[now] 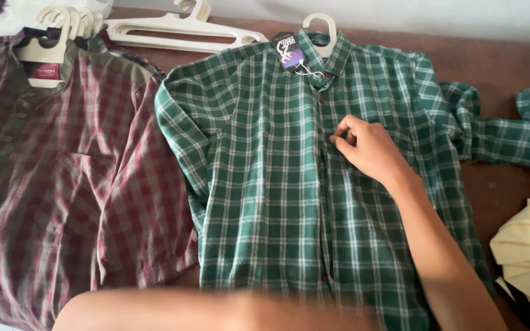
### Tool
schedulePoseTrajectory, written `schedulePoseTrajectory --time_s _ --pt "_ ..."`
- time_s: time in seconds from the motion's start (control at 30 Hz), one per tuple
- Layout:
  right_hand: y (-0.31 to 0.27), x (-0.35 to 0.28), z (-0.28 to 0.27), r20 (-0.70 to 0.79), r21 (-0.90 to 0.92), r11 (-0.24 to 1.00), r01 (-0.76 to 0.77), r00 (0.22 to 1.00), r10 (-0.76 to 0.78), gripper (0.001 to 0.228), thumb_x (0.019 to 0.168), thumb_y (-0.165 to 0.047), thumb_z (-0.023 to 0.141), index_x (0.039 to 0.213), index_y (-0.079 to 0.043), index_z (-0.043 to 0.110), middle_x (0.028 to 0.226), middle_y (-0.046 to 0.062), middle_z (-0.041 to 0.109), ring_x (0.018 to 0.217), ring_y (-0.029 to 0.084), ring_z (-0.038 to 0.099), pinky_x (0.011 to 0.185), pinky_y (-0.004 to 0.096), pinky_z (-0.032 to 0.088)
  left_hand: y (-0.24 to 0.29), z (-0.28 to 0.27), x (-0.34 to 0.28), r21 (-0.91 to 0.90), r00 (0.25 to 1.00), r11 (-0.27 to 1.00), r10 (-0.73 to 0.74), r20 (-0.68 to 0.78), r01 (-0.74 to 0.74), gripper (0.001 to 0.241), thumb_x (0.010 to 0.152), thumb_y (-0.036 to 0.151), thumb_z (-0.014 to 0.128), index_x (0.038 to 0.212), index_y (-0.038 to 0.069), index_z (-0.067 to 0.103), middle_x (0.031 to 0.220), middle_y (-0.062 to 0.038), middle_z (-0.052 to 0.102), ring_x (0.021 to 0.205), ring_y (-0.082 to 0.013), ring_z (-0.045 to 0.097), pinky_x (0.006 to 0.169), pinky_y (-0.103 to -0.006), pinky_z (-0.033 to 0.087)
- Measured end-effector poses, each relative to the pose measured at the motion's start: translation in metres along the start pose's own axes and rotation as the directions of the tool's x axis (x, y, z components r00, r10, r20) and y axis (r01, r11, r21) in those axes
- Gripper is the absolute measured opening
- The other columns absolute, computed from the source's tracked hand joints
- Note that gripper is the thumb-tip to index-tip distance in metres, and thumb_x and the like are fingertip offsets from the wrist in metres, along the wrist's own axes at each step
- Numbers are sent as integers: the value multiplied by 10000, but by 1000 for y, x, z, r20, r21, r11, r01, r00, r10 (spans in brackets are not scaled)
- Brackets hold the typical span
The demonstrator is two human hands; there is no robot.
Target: The person buttons up a green plaid shirt that is laid flat on a surface. They start from the top button and work their way down, fastening each button. After buttoning, they smooth the shirt and lift it to fold it.
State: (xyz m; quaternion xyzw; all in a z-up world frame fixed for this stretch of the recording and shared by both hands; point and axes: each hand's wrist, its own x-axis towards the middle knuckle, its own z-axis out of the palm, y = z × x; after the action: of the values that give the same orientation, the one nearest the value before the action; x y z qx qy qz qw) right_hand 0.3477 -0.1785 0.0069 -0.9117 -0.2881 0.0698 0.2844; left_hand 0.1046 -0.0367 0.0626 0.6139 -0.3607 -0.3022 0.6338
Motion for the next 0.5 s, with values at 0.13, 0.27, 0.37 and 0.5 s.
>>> schedulePoseTrajectory --time_s 0.13,0.27,0.37,0.5 --pt "31 25 30 -201 -171 975 138 964 -172 191 971 -360 716 956 -180 655 625 37 674 722 340 706 690 454 544 23 -75 57 776 807 319 52 -588 544 151 855 116 628 835 81 774 805 -151 763 785 -419 770 615 -593 603" --pt "-1 8 30 -222 76 987 141 968 -121 180 1001 -248 693 942 -83 651 685 142 686 717 421 679 627 496 541 -68 -189 72 588 594 393 122 -796 707 142 868 247 616 937 138 677 858 -123 728 797 -463 748 663 -612 609" --pt "7 14 35 -214 19 996 89 973 -83 162 977 -203 736 977 -56 666 697 133 682 717 406 689 596 496 552 -89 -214 71 568 562 290 112 -820 771 230 837 292 704 975 121 633 855 -119 704 813 -463 748 677 -589 612" --pt "0 12 29 -159 -39 999 -11 987 4 258 860 -255 809 976 -90 647 742 114 675 821 420 703 643 552 560 -86 -218 67 545 587 431 43 -808 719 247 820 299 706 949 102 632 874 -164 706 889 -497 730 743 -629 591"
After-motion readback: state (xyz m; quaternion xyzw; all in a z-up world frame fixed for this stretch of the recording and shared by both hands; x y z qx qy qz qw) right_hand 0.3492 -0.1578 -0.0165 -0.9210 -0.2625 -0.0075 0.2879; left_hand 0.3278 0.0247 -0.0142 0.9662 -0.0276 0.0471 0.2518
